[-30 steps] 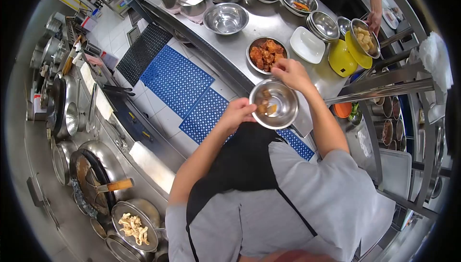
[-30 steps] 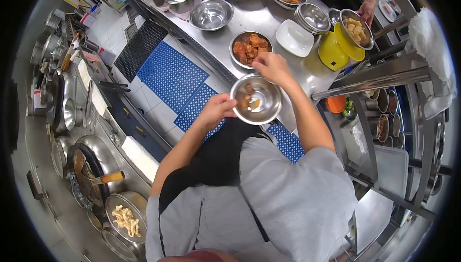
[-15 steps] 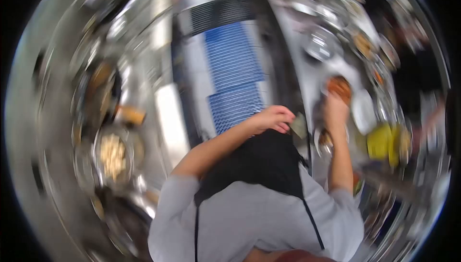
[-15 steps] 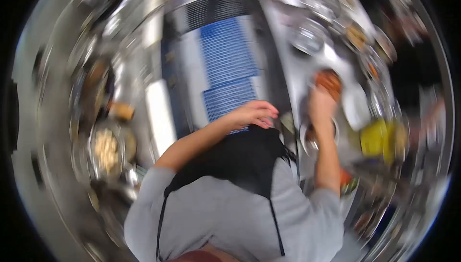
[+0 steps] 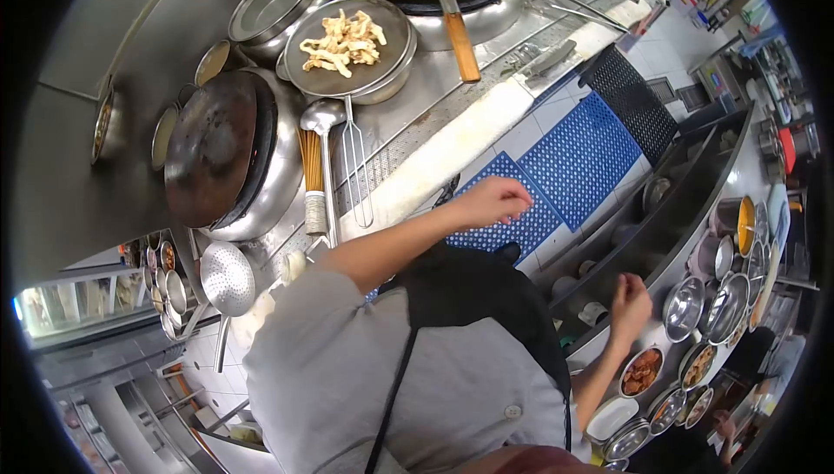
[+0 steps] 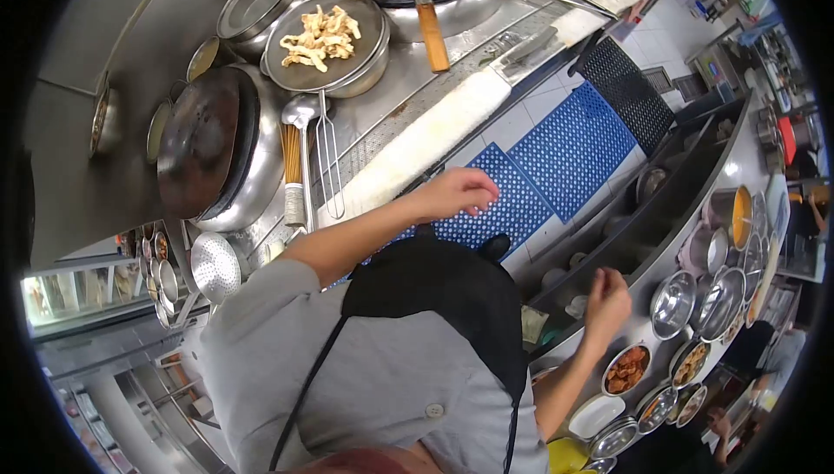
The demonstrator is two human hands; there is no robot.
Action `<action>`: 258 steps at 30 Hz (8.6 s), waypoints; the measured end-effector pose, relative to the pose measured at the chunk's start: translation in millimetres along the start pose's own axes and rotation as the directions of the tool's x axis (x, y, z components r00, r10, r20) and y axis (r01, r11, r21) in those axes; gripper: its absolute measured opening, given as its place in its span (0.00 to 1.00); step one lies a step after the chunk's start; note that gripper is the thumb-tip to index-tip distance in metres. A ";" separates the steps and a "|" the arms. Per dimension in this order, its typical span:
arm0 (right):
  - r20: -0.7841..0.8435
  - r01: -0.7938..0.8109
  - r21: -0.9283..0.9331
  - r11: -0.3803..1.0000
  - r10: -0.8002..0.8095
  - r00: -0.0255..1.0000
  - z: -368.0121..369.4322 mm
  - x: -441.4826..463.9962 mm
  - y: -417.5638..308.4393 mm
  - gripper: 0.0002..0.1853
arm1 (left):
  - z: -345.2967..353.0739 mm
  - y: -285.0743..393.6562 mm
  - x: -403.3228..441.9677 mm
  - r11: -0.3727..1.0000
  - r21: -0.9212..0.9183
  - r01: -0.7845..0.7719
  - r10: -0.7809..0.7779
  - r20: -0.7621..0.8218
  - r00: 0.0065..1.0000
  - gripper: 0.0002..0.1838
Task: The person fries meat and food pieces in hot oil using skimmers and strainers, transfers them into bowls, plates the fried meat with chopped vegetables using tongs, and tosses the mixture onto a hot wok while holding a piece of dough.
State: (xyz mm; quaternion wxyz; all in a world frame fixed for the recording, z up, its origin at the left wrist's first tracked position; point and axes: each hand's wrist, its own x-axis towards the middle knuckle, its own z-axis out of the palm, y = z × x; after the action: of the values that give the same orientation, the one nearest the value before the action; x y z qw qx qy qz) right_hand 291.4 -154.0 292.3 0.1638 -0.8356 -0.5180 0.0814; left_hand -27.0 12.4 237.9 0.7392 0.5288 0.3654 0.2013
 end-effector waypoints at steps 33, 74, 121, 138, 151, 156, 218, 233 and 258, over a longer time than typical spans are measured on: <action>0.644 -0.618 0.714 0.328 -0.654 0.397 182.8 -6.0 -308.2 0.05 | -133.8 -33.9 -123.8 0.796 -0.488 -0.358 0.010 -0.581 0.814 0.24; -0.047 0.186 0.946 -0.265 0.456 0.888 -68.1 130.0 114.0 0.12 | -3.5 -44.7 15.1 0.948 0.103 0.302 -0.315 0.150 0.937 0.10; -0.549 0.309 0.179 -0.934 0.166 0.819 -43.2 215.7 198.4 0.16 | -12.1 -29.5 23.5 0.923 0.269 0.275 -0.279 -0.024 0.960 0.09; -0.005 0.018 0.961 -0.277 0.047 0.999 -48.3 144.6 100.6 0.17 | -19.1 -65.5 5.9 0.923 0.373 0.093 -0.119 0.048 0.992 0.09; 0.617 -0.478 0.767 0.428 -0.699 0.363 126.8 87.8 -260.3 0.14 | -40.4 7.9 -110.5 0.955 0.278 -0.104 0.041 0.221 0.974 0.14; 0.724 -0.521 0.674 0.523 -0.606 0.328 212.9 73.4 -274.9 0.16 | -63.3 -1.6 -131.2 0.984 0.176 -0.035 0.028 0.041 0.999 0.15; 0.500 -0.350 0.861 0.369 -0.485 0.718 76.2 289.0 -411.2 0.09 | -332.3 226.6 44.6 0.906 0.254 -0.339 0.345 -0.907 0.241 0.08; 0.719 -0.875 0.480 -0.062 -0.544 0.433 86.2 315.6 -410.5 0.09 | -325.0 272.0 47.4 0.685 0.714 0.147 0.726 -0.685 -0.060 0.11; 0.608 -0.773 0.622 -0.120 -0.548 0.574 146.8 255.5 -422.2 0.21 | -159.3 31.8 -225.6 0.673 -0.049 -0.738 0.202 -0.948 0.247 0.07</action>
State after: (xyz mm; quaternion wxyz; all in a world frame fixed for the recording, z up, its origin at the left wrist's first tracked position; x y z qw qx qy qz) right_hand 7.2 274.8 315.1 0.4575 -0.3116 -0.1709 0.8151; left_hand -291.2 -29.4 313.6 0.4313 0.2161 0.4455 0.7542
